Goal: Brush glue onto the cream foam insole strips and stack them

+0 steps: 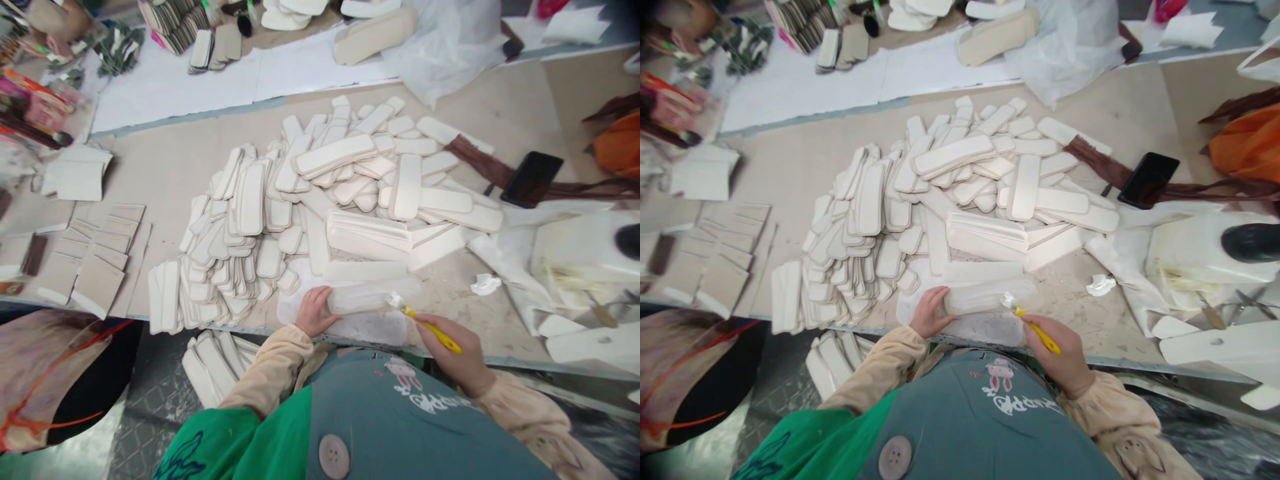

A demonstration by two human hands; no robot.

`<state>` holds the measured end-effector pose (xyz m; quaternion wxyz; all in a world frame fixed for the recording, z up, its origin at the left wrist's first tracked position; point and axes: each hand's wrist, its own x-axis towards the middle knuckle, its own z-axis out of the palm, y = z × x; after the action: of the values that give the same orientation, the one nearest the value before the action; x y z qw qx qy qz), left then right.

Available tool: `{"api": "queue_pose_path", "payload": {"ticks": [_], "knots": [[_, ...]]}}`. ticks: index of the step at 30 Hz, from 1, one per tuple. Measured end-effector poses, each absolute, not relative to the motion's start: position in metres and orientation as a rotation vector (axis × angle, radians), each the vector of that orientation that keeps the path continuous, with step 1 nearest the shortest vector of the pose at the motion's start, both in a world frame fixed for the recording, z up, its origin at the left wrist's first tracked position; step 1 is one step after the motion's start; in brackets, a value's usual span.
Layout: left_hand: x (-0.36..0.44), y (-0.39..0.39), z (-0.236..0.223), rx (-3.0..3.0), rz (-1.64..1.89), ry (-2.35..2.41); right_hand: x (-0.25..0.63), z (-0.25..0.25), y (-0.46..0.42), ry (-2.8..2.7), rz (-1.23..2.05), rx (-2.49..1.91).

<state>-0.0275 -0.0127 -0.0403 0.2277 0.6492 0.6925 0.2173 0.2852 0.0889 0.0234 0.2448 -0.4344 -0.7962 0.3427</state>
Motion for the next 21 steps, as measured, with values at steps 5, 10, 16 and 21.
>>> {"api": "queue_pose_path", "payload": {"ticks": [5, 10, 16, 21], "knots": [[-0.027, -0.012, -0.041, 1.77, 0.603, 1.914, 0.225, 0.025, 0.085, -2.196, 1.3, -0.878], [-0.028, -0.012, -0.042, 1.794, 0.638, 1.911, 0.194, 0.013, 0.087, -2.276, 1.397, -0.729], [-0.029, -0.012, -0.045, 1.805, 0.653, 1.918, 0.208, 0.015, 0.089, -2.259, 1.316, -0.853], [-0.029, -0.011, -0.045, 1.793, 0.659, 1.905, 0.193, 0.011, 0.087, -2.221, 1.386, -0.767]]}}
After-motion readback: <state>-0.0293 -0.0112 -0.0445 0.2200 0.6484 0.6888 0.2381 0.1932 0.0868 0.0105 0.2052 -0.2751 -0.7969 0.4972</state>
